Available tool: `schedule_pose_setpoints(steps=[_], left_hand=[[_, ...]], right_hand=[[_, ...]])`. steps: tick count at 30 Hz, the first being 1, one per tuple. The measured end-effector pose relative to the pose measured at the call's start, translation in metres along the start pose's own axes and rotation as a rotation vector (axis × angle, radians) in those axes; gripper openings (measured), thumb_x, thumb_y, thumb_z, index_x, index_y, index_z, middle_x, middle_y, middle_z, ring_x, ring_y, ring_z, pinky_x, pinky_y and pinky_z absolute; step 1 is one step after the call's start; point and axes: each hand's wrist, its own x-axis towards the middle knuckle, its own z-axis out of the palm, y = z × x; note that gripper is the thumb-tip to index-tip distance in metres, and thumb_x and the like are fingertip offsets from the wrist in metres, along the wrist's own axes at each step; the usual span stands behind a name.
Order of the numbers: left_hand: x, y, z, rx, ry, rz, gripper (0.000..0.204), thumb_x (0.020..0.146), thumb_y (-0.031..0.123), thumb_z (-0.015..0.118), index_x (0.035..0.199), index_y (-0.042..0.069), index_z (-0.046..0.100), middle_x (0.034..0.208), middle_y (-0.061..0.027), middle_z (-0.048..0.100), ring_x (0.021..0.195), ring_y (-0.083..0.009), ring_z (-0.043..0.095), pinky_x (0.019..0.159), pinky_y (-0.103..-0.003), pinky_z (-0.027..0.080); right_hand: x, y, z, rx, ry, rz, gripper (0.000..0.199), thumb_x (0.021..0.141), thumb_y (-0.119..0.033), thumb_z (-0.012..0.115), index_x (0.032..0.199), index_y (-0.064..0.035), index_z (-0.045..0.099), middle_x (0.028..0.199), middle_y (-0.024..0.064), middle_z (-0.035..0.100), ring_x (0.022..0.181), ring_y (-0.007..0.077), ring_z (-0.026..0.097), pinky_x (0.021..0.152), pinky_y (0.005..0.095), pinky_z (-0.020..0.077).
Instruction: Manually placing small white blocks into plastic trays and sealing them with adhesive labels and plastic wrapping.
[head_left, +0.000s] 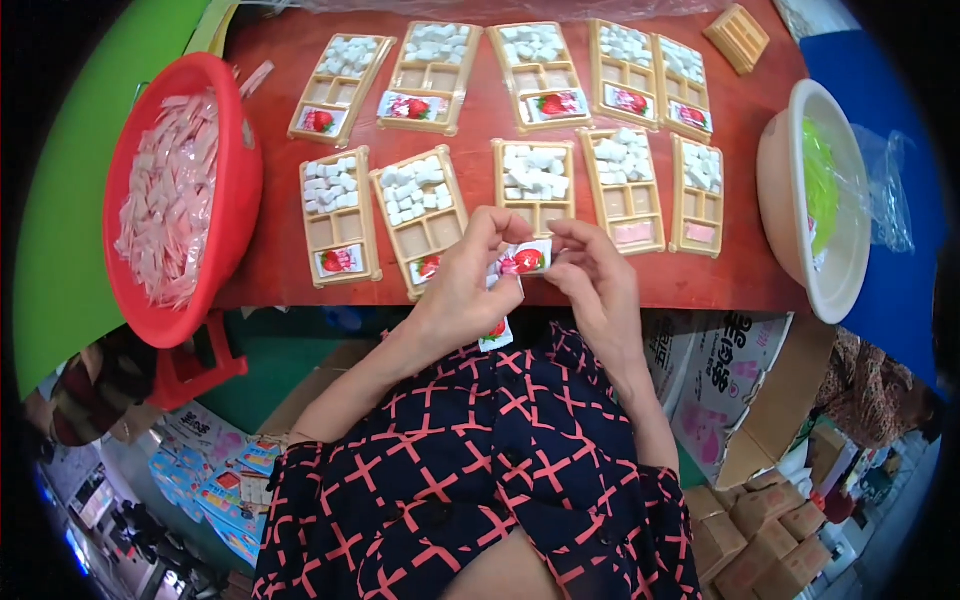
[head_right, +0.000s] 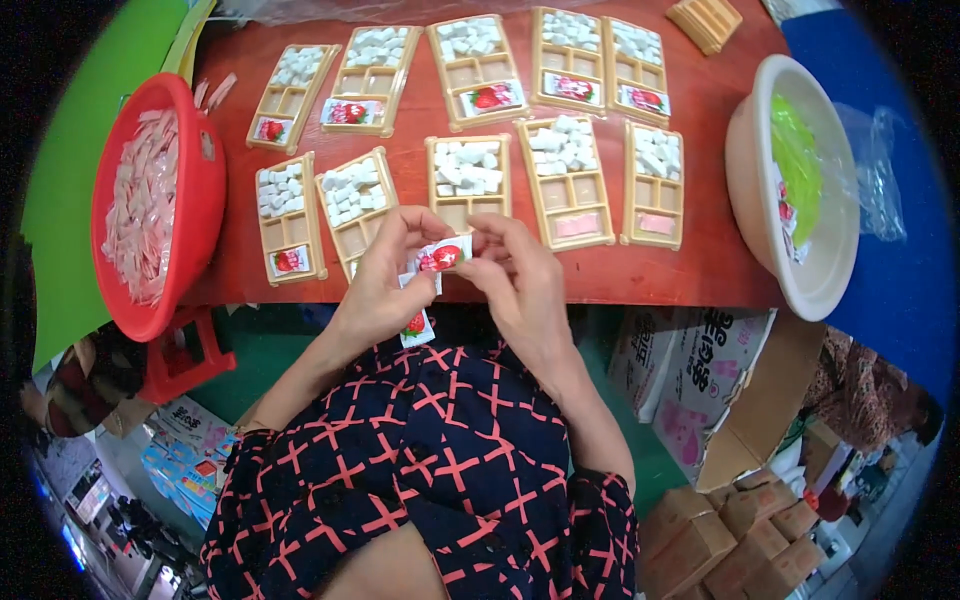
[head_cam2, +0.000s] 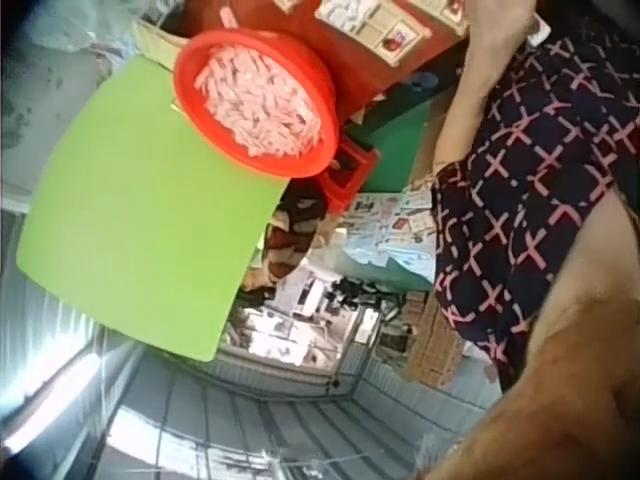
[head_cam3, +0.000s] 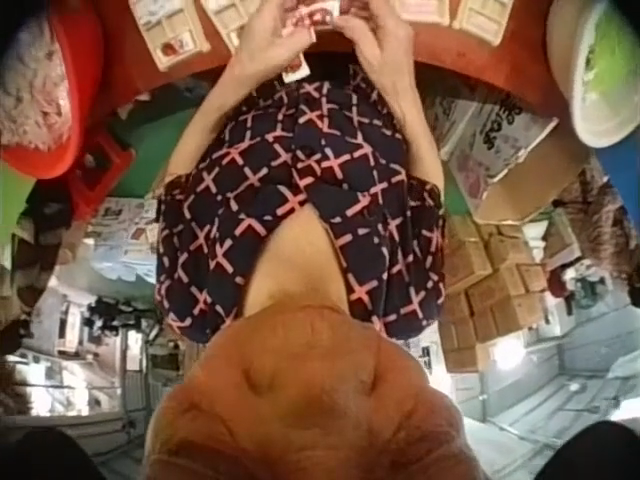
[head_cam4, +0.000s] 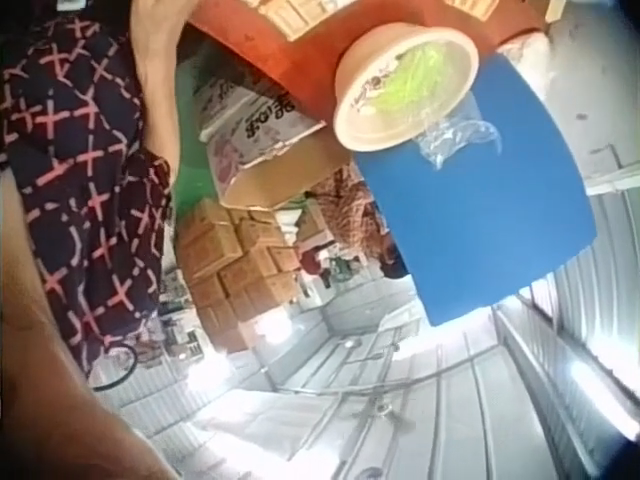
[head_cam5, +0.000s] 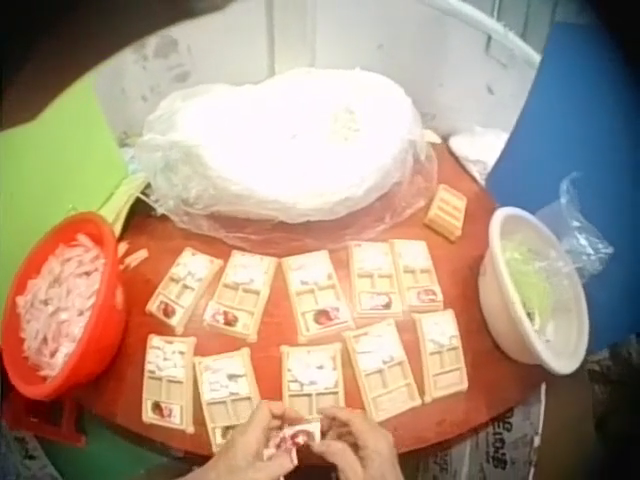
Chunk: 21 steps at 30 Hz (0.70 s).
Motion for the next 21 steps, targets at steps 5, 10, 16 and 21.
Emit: schedule_pose_setpoints(steps=[5, 10, 16, 21], left_hand=[[0.004, -0.004, 0.017, 0.041, -0.025, -0.045, 0.041, 0.07, -0.011, 0.037, 0.109, 0.002, 0.036, 0.101, -0.0085, 0.046, 0.074, -0.0078, 0.052, 0.063, -0.02, 0.042], [0.021, -0.007, 0.032, 0.056, 0.072, -0.032, 0.029, 0.079, -0.005, 0.045, 0.107, 0.001, 0.04, 0.098, -0.0062, 0.049, 0.066, -0.0051, 0.047, 0.059, -0.02, 0.041], [0.046, 0.007, 0.059, 0.312, -0.016, -0.023, 0.021, 0.082, 0.009, 0.057, 0.099, -0.002, 0.051, 0.078, -0.003, 0.055, 0.064, -0.0065, 0.052, 0.06, -0.022, 0.044], [0.053, -0.002, 0.062, -0.329, -0.103, -0.389, 0.012, 0.089, 0.014, 0.05, 0.085, 0.004, 0.056, 0.07, 0.0005, 0.056, 0.056, -0.002, 0.051, 0.048, -0.013, 0.039]], right_hand=[[-0.009, 0.005, -0.038, 0.033, -0.035, 0.138, 0.018, 0.079, 0.002, 0.054, 0.096, 0.0004, 0.057, 0.076, -0.0017, 0.057, 0.066, 0.003, 0.051, 0.06, 0.0162, 0.0404], [-0.006, 0.019, -0.082, 0.034, 0.19, 0.089, 0.016, 0.078, -0.001, 0.054, 0.093, 0.0006, 0.058, 0.077, 0.0011, 0.059, 0.067, 0.005, 0.052, 0.062, 0.0173, 0.0414], [0.006, 0.012, -0.096, 0.159, 0.145, 0.144, 0.016, 0.077, -0.001, 0.055, 0.092, 0.0018, 0.058, 0.078, 0.0039, 0.06, 0.069, 0.0071, 0.054, 0.066, 0.0183, 0.0432], [0.01, 0.014, -0.103, 0.272, 0.099, 0.157, 0.015, 0.077, 0.0, 0.055, 0.092, 0.0015, 0.057, 0.078, 0.0033, 0.059, 0.07, 0.0065, 0.054, 0.067, 0.018, 0.0435]])
